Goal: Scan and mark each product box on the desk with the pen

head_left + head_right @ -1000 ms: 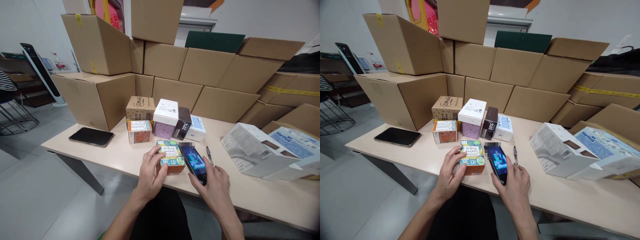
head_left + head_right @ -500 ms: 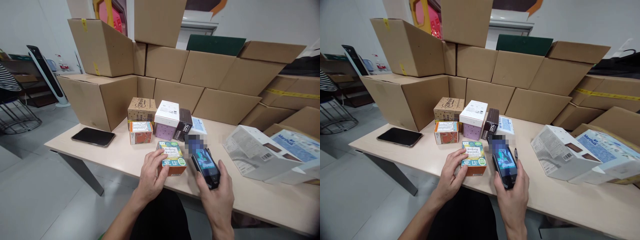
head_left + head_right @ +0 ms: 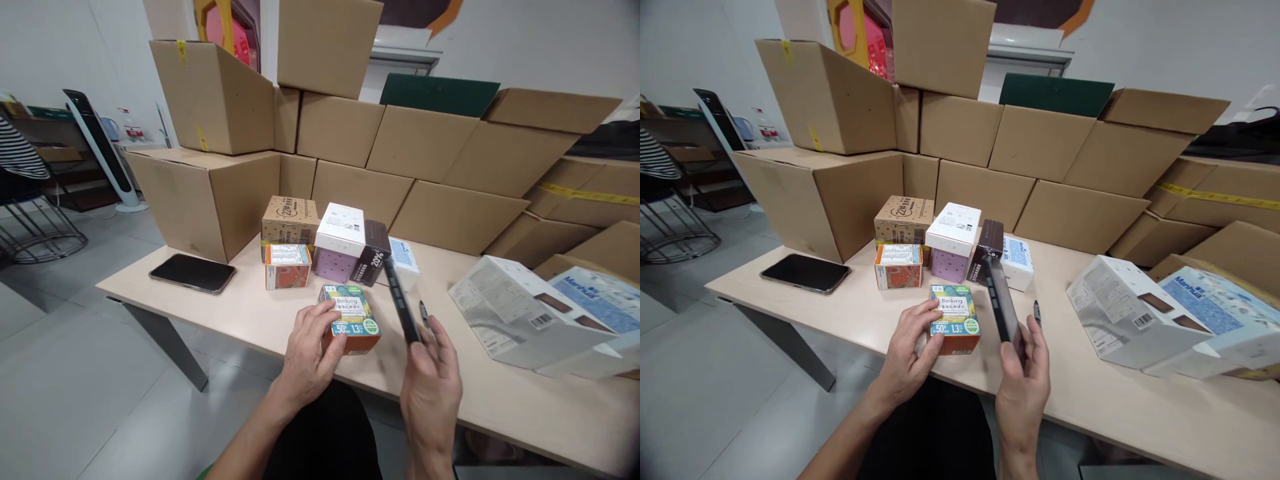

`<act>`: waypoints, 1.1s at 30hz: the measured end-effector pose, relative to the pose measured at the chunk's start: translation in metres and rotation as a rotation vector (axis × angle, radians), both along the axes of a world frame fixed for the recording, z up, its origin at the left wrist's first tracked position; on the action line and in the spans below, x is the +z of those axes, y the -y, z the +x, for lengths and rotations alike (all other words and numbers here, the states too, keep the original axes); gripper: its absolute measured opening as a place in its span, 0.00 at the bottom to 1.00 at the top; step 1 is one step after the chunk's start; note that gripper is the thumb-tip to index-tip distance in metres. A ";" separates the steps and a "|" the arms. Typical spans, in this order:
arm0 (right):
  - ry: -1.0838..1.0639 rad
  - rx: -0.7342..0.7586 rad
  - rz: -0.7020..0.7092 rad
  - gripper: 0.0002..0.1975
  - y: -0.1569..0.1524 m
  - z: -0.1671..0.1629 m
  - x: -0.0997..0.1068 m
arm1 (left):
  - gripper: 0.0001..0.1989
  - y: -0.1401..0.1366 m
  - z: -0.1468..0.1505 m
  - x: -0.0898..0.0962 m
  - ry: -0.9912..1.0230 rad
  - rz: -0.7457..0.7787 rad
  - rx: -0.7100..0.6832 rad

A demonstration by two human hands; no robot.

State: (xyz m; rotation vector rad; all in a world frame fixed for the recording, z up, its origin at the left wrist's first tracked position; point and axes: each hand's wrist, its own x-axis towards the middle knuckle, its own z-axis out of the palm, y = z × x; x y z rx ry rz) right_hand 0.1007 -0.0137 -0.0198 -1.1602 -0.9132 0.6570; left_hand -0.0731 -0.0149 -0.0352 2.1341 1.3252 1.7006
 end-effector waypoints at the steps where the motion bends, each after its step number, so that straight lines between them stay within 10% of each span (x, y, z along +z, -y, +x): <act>1: -0.142 0.061 0.030 0.30 -0.001 0.000 0.002 | 0.15 0.000 0.000 0.000 -0.001 0.000 -0.001; 10: -0.692 0.356 0.062 0.26 -0.001 0.015 0.010 | 0.15 -0.001 0.000 0.001 -0.008 -0.002 0.003; 19: -0.702 0.659 0.092 0.53 0.019 0.028 0.008 | 0.15 -0.001 0.000 0.001 -0.017 0.000 0.007; 33: -0.243 0.566 0.161 0.39 0.032 0.023 0.008 | 0.15 -0.001 0.002 0.001 -0.027 -0.008 0.040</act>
